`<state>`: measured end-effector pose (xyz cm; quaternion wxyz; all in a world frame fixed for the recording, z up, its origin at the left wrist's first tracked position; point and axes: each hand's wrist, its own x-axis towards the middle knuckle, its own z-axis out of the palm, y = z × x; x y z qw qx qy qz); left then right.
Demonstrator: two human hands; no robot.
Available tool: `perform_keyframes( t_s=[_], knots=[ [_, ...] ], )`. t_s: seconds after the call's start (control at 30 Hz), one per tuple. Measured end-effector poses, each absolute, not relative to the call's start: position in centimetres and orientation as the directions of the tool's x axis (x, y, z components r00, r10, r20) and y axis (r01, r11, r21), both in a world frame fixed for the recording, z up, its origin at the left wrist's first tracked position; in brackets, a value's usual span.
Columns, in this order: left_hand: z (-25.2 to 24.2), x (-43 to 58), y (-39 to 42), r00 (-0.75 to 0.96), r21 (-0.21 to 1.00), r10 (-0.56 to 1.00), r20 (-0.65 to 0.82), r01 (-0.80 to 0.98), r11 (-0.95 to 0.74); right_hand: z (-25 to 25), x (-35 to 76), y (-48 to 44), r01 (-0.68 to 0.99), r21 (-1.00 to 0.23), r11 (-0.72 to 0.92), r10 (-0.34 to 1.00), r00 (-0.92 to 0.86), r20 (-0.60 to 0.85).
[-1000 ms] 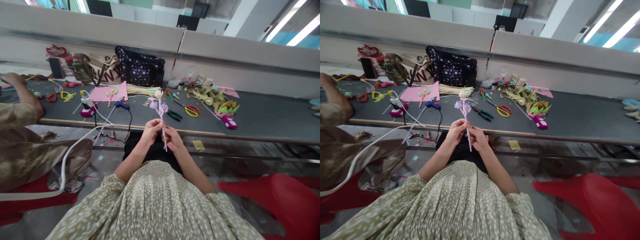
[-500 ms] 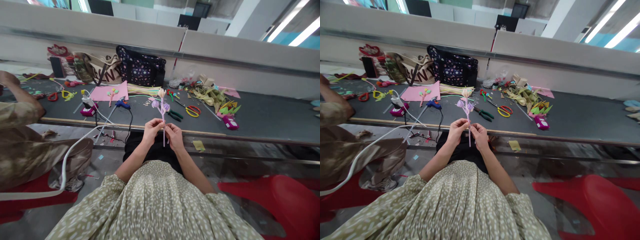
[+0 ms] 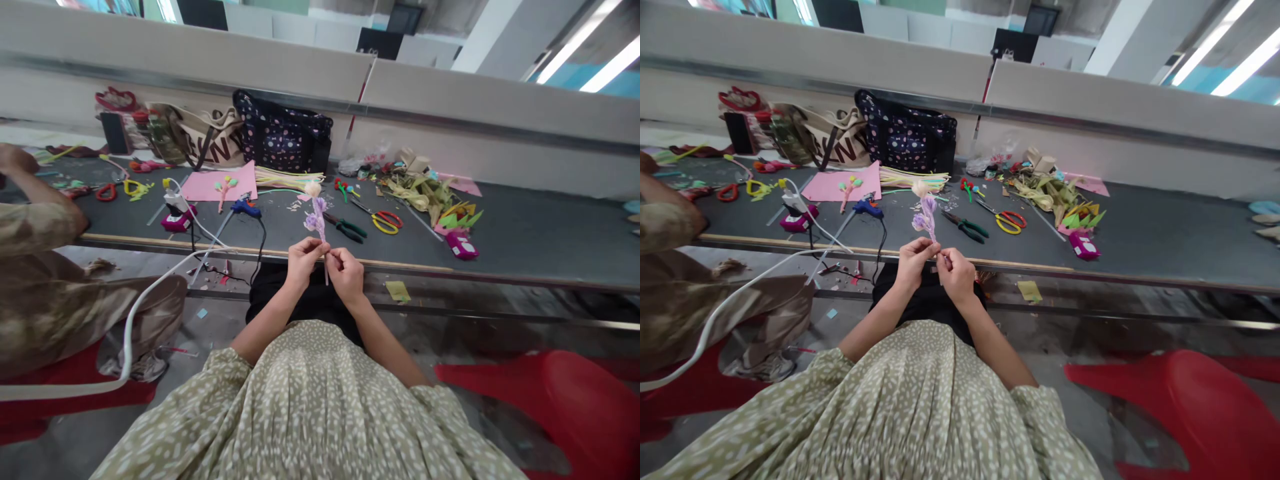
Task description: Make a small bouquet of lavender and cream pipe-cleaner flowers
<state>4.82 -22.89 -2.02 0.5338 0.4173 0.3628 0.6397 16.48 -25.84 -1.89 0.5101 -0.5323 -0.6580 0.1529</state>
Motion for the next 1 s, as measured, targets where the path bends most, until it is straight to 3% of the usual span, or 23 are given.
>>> perform_keyframes(
  t_s=[0.13,0.3,0.63,0.87,1.0],
  knots=[
    [-1.7,4.4,-23.0,-0.042,0.897,0.995,0.093,-0.430,-0.102,-1.3,16.8,-25.8,0.367,-0.845,0.388,0.902,0.036,0.429],
    [-0.7,4.0,-23.1,0.053,0.858,0.989,0.141,-0.505,-0.096,-1.0,16.9,-25.6,0.146,-0.927,0.347,0.935,0.021,0.353],
    [0.1,3.6,-23.3,0.215,0.814,0.974,0.066,-0.576,0.072,-0.7,16.6,-25.3,-0.233,-0.970,0.073,0.991,-0.093,0.097],
    [0.1,3.7,-23.2,0.287,0.779,0.956,0.065,-0.613,0.131,-0.4,16.3,-25.4,-0.375,-0.926,-0.053,0.980,-0.198,0.024],
    [-0.2,4.0,-23.1,0.249,0.798,0.966,0.070,-0.595,0.096,-0.8,16.1,-25.3,-0.351,-0.936,0.013,0.993,-0.109,0.054]
  ],
)
